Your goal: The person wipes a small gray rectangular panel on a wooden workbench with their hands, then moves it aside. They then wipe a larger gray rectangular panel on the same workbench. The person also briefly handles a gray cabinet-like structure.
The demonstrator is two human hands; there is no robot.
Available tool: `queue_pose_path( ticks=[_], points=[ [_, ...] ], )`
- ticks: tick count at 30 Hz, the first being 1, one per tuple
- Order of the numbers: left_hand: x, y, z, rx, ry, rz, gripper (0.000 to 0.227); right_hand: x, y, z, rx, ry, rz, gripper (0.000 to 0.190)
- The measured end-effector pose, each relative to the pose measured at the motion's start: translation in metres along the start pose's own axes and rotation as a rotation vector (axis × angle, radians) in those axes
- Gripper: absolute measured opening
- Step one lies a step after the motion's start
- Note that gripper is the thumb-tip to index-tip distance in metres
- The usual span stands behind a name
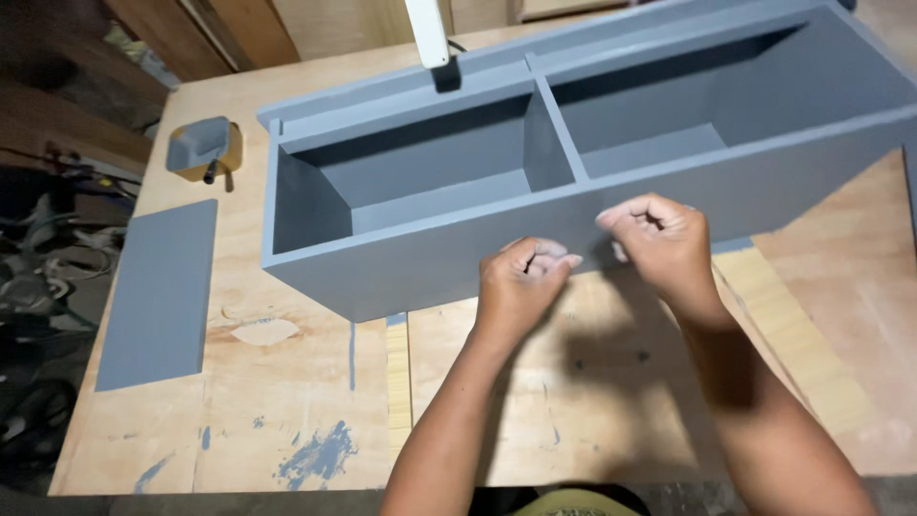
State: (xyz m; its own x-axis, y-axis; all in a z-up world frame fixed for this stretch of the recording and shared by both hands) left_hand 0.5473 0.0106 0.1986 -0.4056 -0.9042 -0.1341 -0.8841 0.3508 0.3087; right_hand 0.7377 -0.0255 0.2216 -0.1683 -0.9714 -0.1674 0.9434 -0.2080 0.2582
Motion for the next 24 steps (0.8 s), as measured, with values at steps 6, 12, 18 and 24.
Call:
queue_pose_path(
  ticks=[6, 12, 18, 24],
  points=[
    [-0.043, 0.011, -0.030, -0.343, -0.204, -0.085, 0.019, -0.099, 0.005, -0.005, -0.691, -0.102, 0.115, 0.057],
    [-0.088, -0.008, -0.021, -0.807, -0.038, 0.014, 0.047, -0.211, -0.034, -0.056, -0.874, -0.421, 0.165, 0.085],
    [-0.066, -0.026, -0.035, -0.891, 0.052, 0.112, 0.067, -0.225, -0.053, -0.058, 0.531, -0.360, 0.448, 0.081],
    [-0.056, -0.022, -0.048, -0.804, 0.022, 0.099, 0.065, -0.250, -0.031, -0.029, 0.715, -0.165, 0.386, 0.063]
  ],
)
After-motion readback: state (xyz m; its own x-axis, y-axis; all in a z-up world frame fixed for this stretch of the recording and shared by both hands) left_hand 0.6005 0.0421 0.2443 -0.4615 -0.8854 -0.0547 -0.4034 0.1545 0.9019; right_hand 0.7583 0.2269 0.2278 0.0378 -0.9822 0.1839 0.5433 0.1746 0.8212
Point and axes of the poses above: each hand's wrist, its own x-axis away from the middle knuckle, its own y-axis out of the back of the hand, z = x × y, the point moved 6 cm from there along -x, towards the middle knuckle, and after that the axes turned 14 degrees about z, right-handed, at the moved point
